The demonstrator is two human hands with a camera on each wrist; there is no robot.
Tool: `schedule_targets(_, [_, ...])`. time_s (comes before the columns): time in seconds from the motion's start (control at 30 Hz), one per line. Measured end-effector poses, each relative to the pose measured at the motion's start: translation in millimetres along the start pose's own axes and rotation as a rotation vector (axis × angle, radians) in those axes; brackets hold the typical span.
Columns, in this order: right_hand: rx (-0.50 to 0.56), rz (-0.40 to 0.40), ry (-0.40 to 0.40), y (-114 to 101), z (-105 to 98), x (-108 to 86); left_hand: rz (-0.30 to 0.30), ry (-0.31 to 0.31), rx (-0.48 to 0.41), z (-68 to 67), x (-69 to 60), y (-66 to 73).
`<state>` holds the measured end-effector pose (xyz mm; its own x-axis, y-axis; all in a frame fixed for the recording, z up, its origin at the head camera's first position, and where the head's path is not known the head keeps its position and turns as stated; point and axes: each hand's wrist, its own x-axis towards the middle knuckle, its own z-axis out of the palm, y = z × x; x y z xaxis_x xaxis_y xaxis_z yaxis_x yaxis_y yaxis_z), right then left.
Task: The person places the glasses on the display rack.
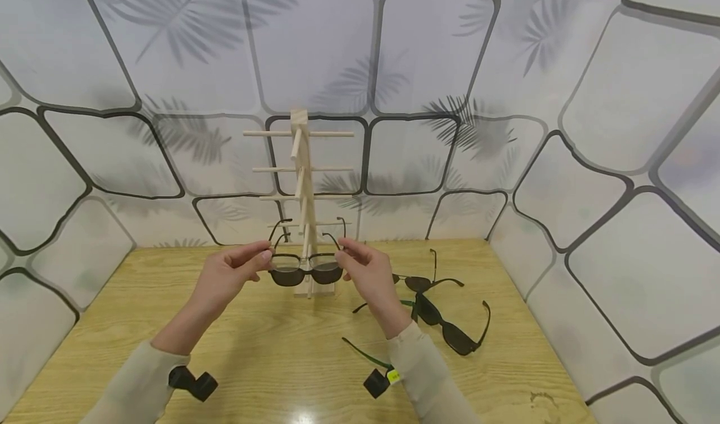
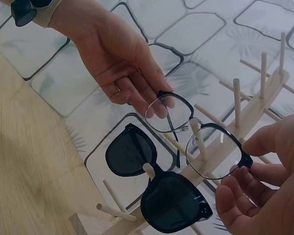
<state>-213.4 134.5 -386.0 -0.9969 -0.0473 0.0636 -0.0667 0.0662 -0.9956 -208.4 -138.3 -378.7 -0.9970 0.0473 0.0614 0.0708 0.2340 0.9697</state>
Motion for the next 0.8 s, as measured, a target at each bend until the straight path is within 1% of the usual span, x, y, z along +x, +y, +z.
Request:
schedule_targets(0.33, [0.001,0.002,-0.004,1.0,0.2,2.5,0.017,-0.007,-0.004,0.0,2.5,-2.2])
schedule_targets(0.53, [0.008,-0.003,0.000,0.4,1.2,3.7,0.013,0.002,0.011,0.5,4.0,-3.1])
schedule_targets(0.8, [0.010,0.004,0.007,0.1,1.8,5.4,0.013,0.017,0.008,2.2,6.2,-2.5])
